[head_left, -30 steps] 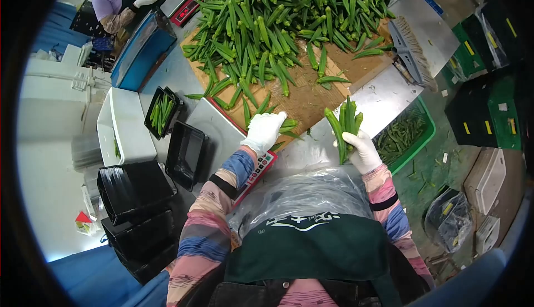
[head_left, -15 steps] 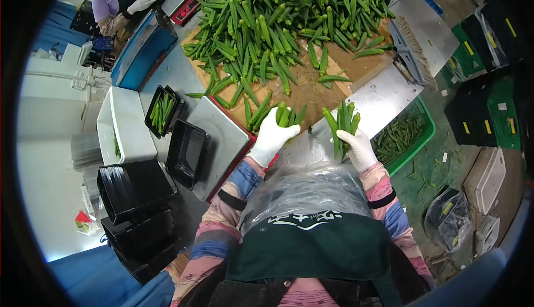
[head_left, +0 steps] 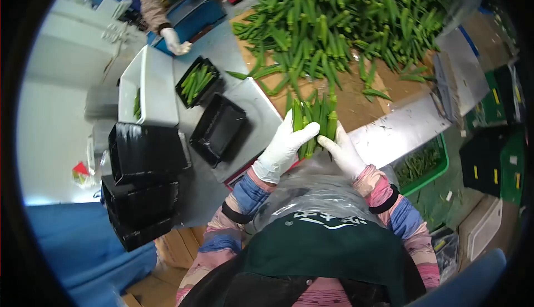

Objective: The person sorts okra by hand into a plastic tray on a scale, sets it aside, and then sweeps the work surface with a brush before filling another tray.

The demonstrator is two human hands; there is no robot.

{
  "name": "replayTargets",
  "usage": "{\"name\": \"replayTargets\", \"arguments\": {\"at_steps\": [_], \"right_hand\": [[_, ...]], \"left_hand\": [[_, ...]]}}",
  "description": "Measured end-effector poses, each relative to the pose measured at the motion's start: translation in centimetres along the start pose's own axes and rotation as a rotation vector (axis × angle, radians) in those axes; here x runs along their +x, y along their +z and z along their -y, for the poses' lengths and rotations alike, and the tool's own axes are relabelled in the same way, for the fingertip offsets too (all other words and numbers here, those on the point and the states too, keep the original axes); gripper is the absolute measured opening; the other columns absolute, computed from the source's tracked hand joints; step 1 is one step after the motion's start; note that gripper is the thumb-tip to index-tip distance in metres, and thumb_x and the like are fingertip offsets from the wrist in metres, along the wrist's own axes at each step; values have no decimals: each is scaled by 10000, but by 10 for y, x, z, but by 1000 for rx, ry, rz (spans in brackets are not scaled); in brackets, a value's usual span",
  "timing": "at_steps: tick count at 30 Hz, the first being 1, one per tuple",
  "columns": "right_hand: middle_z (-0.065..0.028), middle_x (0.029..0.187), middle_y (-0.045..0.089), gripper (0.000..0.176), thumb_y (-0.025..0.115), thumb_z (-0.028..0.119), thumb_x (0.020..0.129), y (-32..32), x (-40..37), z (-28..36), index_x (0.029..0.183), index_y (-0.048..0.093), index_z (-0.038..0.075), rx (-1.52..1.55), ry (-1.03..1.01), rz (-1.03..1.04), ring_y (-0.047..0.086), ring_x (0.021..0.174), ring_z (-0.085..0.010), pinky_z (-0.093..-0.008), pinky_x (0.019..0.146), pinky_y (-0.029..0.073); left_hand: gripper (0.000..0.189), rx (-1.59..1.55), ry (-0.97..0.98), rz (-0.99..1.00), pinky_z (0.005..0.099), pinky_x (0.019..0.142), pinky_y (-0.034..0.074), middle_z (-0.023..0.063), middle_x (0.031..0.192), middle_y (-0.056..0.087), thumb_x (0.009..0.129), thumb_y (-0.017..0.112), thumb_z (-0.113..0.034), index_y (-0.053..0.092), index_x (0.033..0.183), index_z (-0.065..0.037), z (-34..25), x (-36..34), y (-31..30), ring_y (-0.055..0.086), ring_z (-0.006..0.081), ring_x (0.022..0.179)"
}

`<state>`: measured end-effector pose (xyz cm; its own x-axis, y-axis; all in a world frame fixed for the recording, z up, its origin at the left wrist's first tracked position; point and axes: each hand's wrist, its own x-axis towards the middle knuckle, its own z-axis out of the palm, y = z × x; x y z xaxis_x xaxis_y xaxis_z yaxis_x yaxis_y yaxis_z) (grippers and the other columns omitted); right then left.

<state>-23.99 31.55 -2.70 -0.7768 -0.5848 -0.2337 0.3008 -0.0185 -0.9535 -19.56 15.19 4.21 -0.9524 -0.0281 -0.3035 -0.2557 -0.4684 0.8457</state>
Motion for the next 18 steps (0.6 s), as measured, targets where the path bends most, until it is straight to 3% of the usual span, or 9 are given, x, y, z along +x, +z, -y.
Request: {"name": "replayTargets", "arguments": {"at_steps": [3, 5, 7, 11, 14, 15, 16, 17, 18], "right_hand": [[-203, 1477, 462, 711, 640, 162, 963, 60, 23, 8, 1526, 255, -38, 85, -48, 155, 455, 1362, -242, -352, 1123, 372], [-115, 1400, 505, 597, 615, 141, 977, 105, 41, 15, 1491, 342, 10, 69, -120, 217, 473, 1291, -198, -337, 1097, 384], [-119, 1397, 510, 610, 614, 195, 984, 150, 55, 30, 1500, 339, 21, 198, -10, 360, 485, 1286, -213, -347, 1094, 392], [-158, 1375, 515, 726, 592, 272, 1005, 217, 77, 26, 1546, 215, -29, 168, 206, 437, 478, 1295, -206, -330, 1123, 360], [-172, 1418, 516, 726, 589, 290, 1009, 192, 91, 14, 1554, 240, -39, 2, 128, 646, 452, 1342, -207, -317, 1137, 347], [-176, 1448, 526, 637, 581, 266, 1015, 170, 81, 32, 1516, 345, -48, -103, 70, 610, 476, 1351, -207, -306, 1113, 386], [-172, 1465, 527, 523, 562, 222, 1025, 154, 85, 3, 1457, 448, -51, -61, 15, 565, 526, 1327, -213, -320, 1075, 439], [-167, 1399, 585, 465, 539, 179, 1035, 128, 78, 4, 1438, 476, -43, 131, 57, 578, 603, 1245, -210, -330, 1023, 492], [-158, 1359, 617, 415, 522, 167, 1043, 104, 75, 3, 1403, 515, -38, 114, 114, 485, 649, 1175, -207, -324, 990, 516]], "left_hand": [[564, 204, 87, -85, 306, 998, 458, 64, 1309, 577, 941, 699, -167, 450, 1426, -21, -49, -24, -29, 560, 148, 1179], [535, 309, -17, -195, 297, 981, 468, 58, 1258, 588, 940, 712, -199, 469, 1382, -20, -86, -44, -55, 565, 137, 1140], [525, 389, 58, -206, 296, 976, 474, 66, 1247, 594, 943, 714, -218, 478, 1366, -17, -107, -56, -91, 575, 139, 1132], [562, 487, 63, -313, 306, 1030, 451, 102, 1327, 571, 982, 656, -253, 439, 1437, -4, -132, -72, -142, 554, 161, 1203], [671, 778, -4, -347, 330, 1135, 356, 180, 1471, 483, 997, 634, -287, 349, 1510, 39, -104, -64, -184, 461, 231, 1359], [698, 831, -49, -386, 336, 1166, 318, 203, 1517, 443, 1001, 628, -296, 324, 1522, 54, -86, -64, -205, 419, 252, 1408], [712, 1007, 54, -365, 346, 1194, 271, 224, 1557, 391, 1004, 622, -304, 313, 1522, 76, -77, -65, -219, 363, 269, 1453], [669, 886, 108, -422, 341, 1186, 289, 213, 1537, 420, 1010, 615, -282, 341, 1513, 63, -73, -67, -217, 385, 253, 1437], [645, 778, 163, -478, 338, 1179, 301, 205, 1525, 433, 1012, 612, -264, 353, 1510, 54, -76, -73, -212, 400, 246, 1425]]}}
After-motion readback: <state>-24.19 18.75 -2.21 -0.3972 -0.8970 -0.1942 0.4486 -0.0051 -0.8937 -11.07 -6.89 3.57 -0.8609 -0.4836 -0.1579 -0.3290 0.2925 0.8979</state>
